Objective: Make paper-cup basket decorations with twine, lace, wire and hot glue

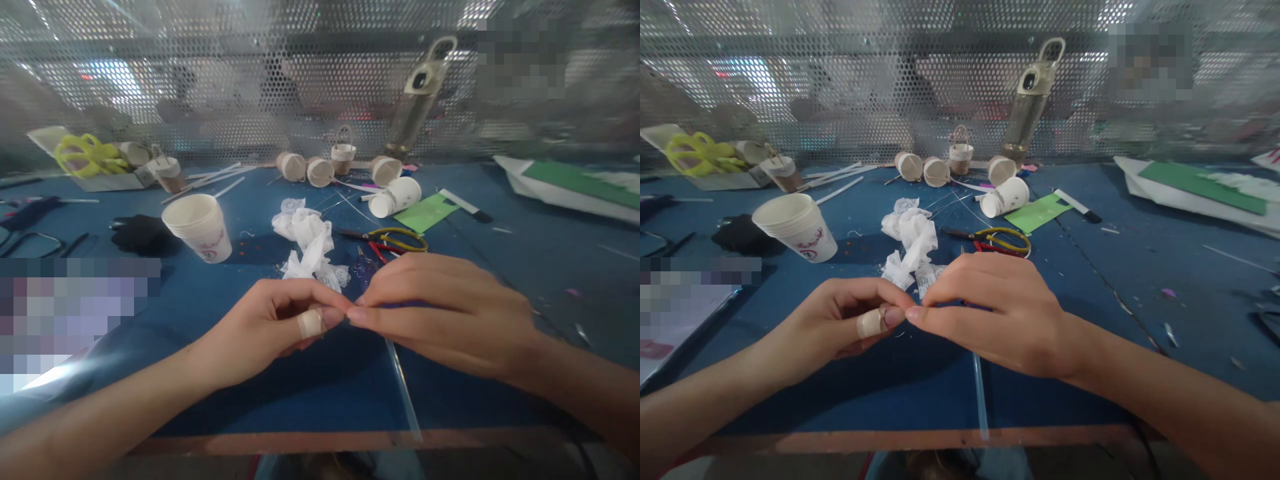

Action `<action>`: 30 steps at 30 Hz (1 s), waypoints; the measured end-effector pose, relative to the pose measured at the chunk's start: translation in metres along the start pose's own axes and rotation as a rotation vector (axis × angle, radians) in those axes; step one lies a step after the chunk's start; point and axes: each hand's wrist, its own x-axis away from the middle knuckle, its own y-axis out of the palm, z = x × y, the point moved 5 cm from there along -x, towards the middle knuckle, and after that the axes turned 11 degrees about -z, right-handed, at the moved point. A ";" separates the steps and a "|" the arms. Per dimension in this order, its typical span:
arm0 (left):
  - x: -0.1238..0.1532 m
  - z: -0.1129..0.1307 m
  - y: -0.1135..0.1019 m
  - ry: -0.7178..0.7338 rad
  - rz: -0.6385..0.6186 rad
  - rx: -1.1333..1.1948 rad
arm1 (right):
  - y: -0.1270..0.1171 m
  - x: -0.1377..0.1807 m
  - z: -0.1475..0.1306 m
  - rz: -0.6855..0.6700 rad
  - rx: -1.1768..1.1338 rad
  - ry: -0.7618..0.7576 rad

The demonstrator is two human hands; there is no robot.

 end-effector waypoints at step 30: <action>0.006 0.004 0.006 0.006 0.072 -0.153 | -0.004 0.002 -0.010 -0.050 0.178 -0.026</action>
